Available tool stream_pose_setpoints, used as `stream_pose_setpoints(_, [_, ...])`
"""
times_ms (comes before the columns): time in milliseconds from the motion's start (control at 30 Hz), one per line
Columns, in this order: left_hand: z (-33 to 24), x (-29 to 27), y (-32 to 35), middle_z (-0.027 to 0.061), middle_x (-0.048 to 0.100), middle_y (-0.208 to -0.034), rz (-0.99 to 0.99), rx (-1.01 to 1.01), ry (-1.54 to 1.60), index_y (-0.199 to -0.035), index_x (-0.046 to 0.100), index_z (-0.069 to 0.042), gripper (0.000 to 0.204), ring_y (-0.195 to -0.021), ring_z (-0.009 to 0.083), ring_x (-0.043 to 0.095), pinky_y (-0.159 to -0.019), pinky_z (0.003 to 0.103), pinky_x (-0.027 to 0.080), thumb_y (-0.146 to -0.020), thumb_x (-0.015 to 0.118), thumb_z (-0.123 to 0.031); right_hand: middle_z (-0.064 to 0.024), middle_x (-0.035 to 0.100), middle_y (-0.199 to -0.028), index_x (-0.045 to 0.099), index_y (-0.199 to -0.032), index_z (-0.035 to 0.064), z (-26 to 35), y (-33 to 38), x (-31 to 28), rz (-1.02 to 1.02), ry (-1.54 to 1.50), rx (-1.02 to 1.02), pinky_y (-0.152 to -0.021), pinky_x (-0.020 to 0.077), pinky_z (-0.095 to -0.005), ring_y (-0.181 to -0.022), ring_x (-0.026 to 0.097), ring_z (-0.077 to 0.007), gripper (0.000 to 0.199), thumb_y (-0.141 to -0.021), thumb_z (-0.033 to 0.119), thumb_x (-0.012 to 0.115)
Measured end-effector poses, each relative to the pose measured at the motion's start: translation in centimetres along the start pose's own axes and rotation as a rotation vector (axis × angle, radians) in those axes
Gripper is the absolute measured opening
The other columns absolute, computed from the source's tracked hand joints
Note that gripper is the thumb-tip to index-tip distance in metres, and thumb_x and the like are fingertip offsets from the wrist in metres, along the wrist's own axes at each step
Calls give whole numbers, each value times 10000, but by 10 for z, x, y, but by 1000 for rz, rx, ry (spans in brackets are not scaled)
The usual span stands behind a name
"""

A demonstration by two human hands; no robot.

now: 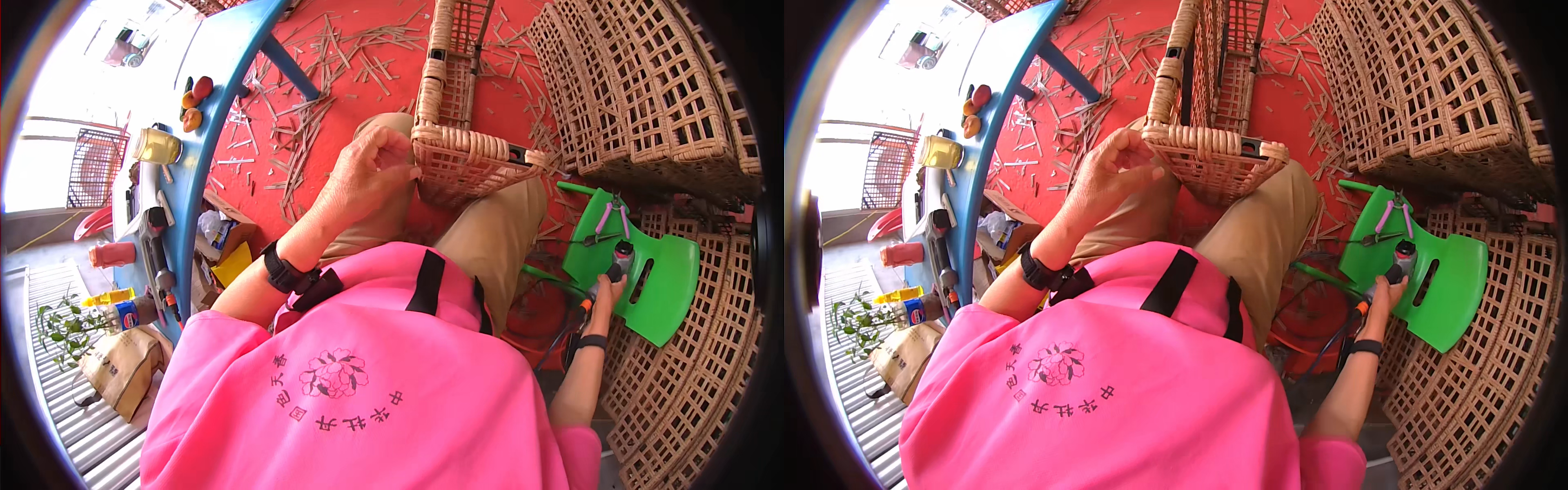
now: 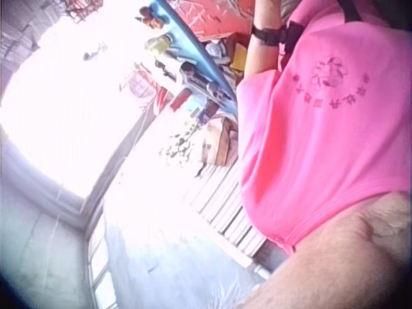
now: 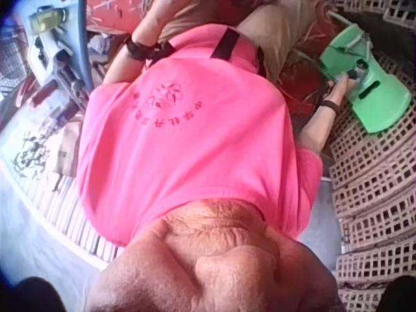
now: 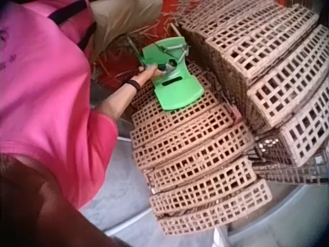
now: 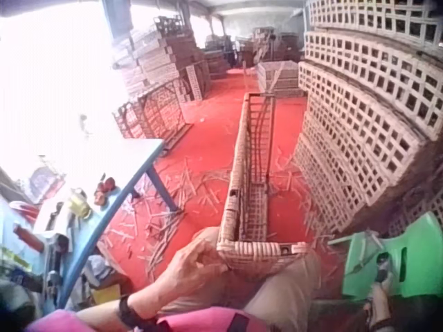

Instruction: Weaving bamboo or rattan strips onto a furniture frame using a pneumatic stapler and shears.

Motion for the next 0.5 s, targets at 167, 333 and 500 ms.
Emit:
stream_pose_setpoints(167, [-1, -4, 1, -19, 598, -938, 0, -57, 13, -1069, 603, -30, 274, -866, 46, 546, -765, 225, 474, -840, 747, -72, -265, 396, -1504, 255, -1524, -41, -8, -2, 29, -96, 175, -82, -1118, 333, -421, -1374, 424, -346, 947, -756, 143, 778])
stream_pose_setpoints(333, [2, -5, 2, -22, 595, -878, -56, -30, 168, -1001, 608, -38, 180, -842, 47, 560, -732, 214, 475, -851, 707, -37, -269, 452, -1464, 269, -1505, -61, -25, -15, 43, -134, 99, 24, -1092, 384, -417, -1323, 493, -361, 1001, -719, 177, 840])
stream_pose_setpoints(500, [0, -7, 1, -31, 546, -840, -79, 50, -54, -975, 610, -49, 218, -777, 67, 517, -692, 255, 450, -824, 758, -99, -265, 534, -1379, 297, -1469, -99, -41, -44, 44, -103, 99, -72, -1040, 449, -390, -1229, 577, -369, 1039, -663, 192, 885])
Point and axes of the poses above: each hand's wrist, its own y-axis away from the middle knuckle, its own x-axis out of the palm, z = x × y, the point moved 2 cm from there along -y, towards the middle knuckle
